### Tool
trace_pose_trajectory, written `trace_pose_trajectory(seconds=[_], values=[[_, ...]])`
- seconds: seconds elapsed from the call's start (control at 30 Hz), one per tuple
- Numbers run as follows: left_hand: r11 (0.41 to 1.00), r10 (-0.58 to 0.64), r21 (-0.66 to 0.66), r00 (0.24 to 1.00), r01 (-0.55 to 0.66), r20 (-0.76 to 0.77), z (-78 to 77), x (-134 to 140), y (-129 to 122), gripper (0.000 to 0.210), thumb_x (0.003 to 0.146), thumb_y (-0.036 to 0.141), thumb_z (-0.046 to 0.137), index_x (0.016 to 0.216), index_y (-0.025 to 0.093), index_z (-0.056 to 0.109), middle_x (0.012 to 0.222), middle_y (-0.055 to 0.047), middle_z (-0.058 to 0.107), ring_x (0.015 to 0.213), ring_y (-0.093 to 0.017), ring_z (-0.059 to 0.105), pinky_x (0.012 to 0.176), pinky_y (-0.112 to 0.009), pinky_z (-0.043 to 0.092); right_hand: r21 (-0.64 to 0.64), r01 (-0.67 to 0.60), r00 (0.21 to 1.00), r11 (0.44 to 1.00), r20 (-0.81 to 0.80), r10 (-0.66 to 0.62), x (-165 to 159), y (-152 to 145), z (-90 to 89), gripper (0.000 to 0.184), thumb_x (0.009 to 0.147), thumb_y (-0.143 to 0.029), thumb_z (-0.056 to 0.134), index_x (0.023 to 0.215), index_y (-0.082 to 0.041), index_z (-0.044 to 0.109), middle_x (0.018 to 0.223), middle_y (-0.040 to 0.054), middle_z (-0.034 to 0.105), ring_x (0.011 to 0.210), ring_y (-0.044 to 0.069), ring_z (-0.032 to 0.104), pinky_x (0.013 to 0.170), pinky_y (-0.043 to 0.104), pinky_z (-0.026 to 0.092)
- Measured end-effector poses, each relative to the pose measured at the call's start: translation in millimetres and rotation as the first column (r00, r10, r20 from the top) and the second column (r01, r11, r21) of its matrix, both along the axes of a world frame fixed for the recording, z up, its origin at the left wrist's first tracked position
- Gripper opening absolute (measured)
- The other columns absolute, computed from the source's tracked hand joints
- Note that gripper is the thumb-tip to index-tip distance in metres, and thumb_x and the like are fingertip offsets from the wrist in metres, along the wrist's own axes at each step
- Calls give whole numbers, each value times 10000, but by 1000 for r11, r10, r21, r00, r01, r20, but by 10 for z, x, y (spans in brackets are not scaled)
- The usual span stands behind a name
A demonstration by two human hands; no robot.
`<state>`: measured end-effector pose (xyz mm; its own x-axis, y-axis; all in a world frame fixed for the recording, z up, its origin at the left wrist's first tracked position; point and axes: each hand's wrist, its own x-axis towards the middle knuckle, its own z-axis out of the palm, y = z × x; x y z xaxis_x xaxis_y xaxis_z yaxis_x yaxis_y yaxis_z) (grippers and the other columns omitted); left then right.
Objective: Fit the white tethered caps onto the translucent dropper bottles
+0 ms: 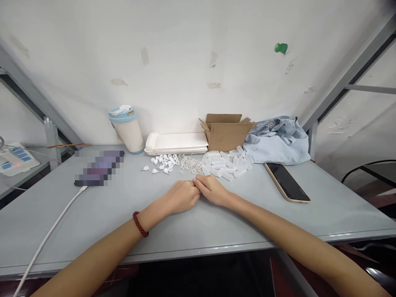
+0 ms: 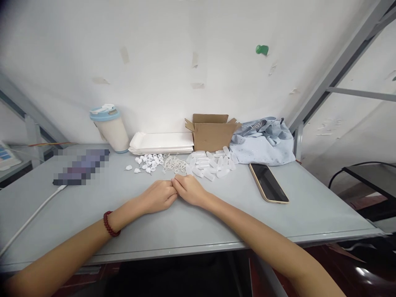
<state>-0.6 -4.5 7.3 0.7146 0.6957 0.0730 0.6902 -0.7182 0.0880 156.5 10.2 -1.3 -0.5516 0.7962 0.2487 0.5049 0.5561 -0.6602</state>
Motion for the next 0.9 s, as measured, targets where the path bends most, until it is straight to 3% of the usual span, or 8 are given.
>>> trace_pose_trajectory(seconds=[0.17,0.37,0.6,0.9], values=[[1000,-28,3,999,28,-31,8,-51,-40,257,856,130,403,849,159,658,850,-78,675,732,-200,627,625,-292,462,-19,-5,1000,1000,-12,5,6,-81,-35,329,952,-269,312,629,-213,278,532,-50,337,480,103,324,515,250,254],[993,-100,58,992,104,-74,-66,-51,-74,211,821,98,415,731,160,596,770,-67,634,698,-198,580,595,-305,447,-36,-31,999,999,-10,30,40,-140,-72,314,953,-273,290,644,-219,285,562,-27,404,502,118,374,524,264,291],[965,-238,136,967,225,91,-165,7,-186,165,770,90,426,677,158,545,697,-60,591,635,-178,521,574,-315,440,-13,-113,991,993,-68,112,136,-275,-46,299,951,-222,304,652,-211,310,590,-21,434,530,114,384,548,257,327],[957,-265,168,951,238,161,-147,-15,-241,133,745,87,448,652,163,506,666,-38,559,601,-164,482,524,-316,391,6,-153,986,988,-61,153,143,-315,-28,274,944,-191,300,670,-200,311,600,-22,451,549,107,383,582,246,337]])
